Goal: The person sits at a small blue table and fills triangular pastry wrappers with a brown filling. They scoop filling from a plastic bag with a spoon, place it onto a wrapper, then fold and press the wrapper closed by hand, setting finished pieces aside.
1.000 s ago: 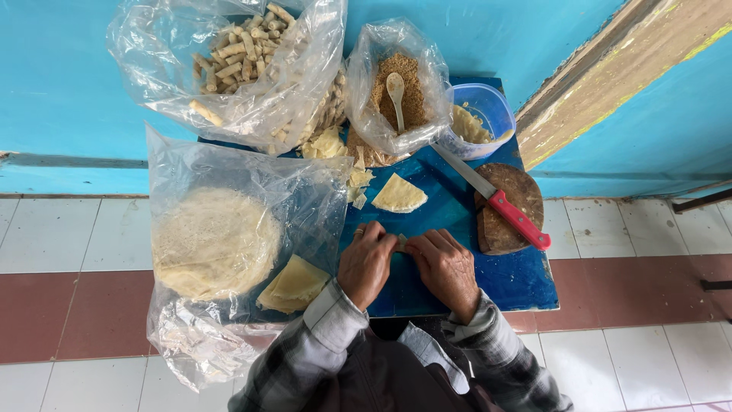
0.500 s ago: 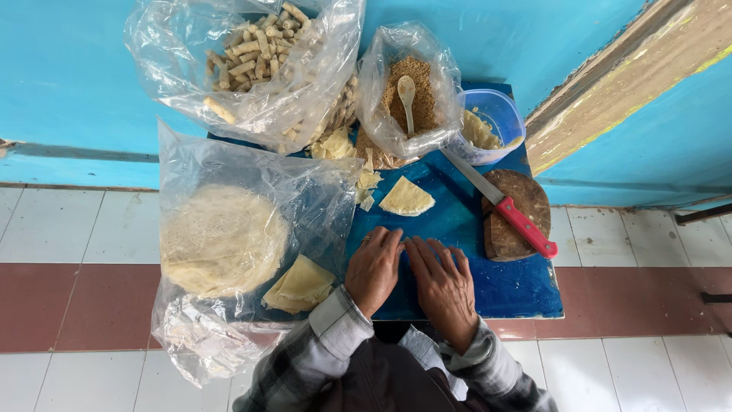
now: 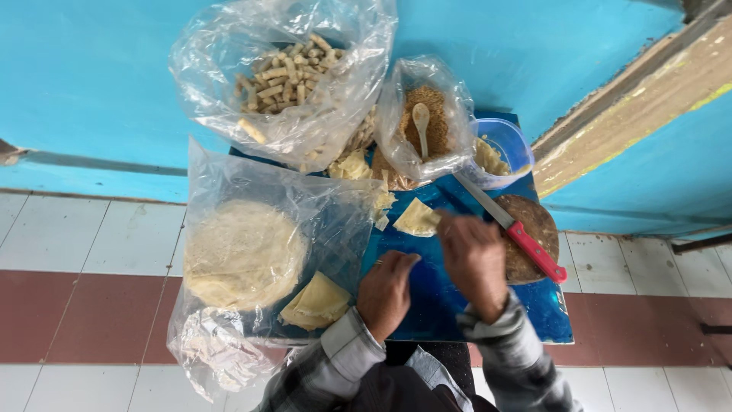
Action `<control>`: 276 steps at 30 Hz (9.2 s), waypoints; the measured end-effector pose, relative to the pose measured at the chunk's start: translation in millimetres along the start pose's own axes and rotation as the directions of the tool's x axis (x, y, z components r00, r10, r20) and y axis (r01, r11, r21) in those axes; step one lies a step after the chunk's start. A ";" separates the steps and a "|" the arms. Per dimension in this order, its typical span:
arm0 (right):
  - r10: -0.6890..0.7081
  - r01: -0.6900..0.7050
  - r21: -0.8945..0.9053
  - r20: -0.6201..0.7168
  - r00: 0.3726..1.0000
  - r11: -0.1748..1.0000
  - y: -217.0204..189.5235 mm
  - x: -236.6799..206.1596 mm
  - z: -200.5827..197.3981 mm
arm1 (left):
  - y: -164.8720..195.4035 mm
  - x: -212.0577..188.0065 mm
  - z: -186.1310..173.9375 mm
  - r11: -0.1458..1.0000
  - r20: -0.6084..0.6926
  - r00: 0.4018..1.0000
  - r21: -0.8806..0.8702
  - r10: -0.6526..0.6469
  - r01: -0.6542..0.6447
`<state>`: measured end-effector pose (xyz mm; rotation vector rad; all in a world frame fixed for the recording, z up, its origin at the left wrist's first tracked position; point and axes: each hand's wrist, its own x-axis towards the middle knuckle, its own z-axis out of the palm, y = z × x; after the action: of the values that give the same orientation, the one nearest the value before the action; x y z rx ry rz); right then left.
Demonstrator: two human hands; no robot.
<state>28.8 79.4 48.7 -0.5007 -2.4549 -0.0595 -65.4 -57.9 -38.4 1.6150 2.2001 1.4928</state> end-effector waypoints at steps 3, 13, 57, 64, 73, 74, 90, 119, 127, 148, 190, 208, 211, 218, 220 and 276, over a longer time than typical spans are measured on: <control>0.039 0.011 0.150 -0.327 0.944 0.989 -5.8 43.5 -27.9 | -2.9 -7.1 8.0 0.993 0.022 0.993 -0.010 0.116 -0.116; -0.320 0.379 0.141 -0.320 0.892 0.915 -42.0 161.9 10.3 | -2.7 -10.5 -0.5 0.975 -0.040 0.979 -0.099 0.198 -0.201; -0.149 0.137 0.157 0.069 0.986 0.978 -8.4 -64.5 12.7 | -2.0 4.0 -7.5 0.981 -0.007 1.000 0.192 0.021 -0.019; -0.113 0.094 0.221 0.077 0.991 0.971 -10.9 -60.3 0.1 | 0.4 -26.3 -12.8 0.962 0.114 0.988 0.239 0.106 -0.130; 0.061 -0.054 -0.118 0.054 0.997 0.992 145.2 84.0 15.1 | 0.9 -30.4 -10.4 0.960 0.064 0.994 0.259 0.091 -0.105; 0.075 -0.046 -0.186 0.151 0.986 0.981 158.3 94.2 20.3 | 0.9 -29.5 -10.4 0.959 0.055 0.994 0.264 0.097 -0.108; 0.237 -0.190 -0.142 0.529 0.815 0.971 209.7 78.8 14.6 | -2.6 -30.3 -8.6 0.962 0.061 0.993 0.250 0.100 -0.113; -0.029 0.245 -0.377 0.495 0.869 0.894 184.4 78.0 25.2 | -4.4 -29.6 -8.6 0.962 0.049 0.993 0.247 0.108 -0.116; -0.061 0.156 -0.213 0.394 0.917 0.964 153.7 77.1 -1.8 | -5.0 -29.5 -6.4 0.958 0.036 0.993 0.261 0.111 -0.117; -0.232 0.273 -0.064 0.366 0.901 0.960 16.4 -51.3 15.8 | -0.9 -31.6 -9.8 0.948 0.062 0.996 0.308 0.057 -0.073; -0.153 0.190 -0.120 0.262 0.953 0.975 19.2 -69.7 1.2 | 3.5 -30.0 -13.5 0.949 0.045 0.996 0.306 0.071 -0.082; 0.167 -0.005 -0.401 0.372 0.913 0.916 95.9 167.5 137.8 | 2.1 -28.1 -17.8 0.971 0.080 0.996 0.228 0.046 -0.064; 0.193 -0.045 -0.395 0.345 0.918 0.917 102.4 167.2 136.4 | 1.5 -28.9 -16.1 0.972 0.076 0.996 0.227 0.045 -0.061; -0.004 0.045 -0.344 0.119 0.993 0.938 125.5 153.4 105.7 | -1.8 -31.9 -12.8 0.973 0.082 0.995 0.222 0.052 -0.069; -0.096 0.130 -0.375 0.108 0.990 0.918 121.5 149.1 113.3 | -1.3 -31.2 -12.9 0.972 0.081 0.995 0.222 0.055 -0.072; -0.051 0.039 0.149 0.076 0.996 0.988 46.4 -54.8 -7.2 | 14.1 3.5 5.1 0.949 0.033 0.999 0.314 -0.017 0.005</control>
<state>90.2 102.7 18.7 -0.3897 -2.5245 0.1253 -54.2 -51.9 -29.7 1.6884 2.5255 1.1434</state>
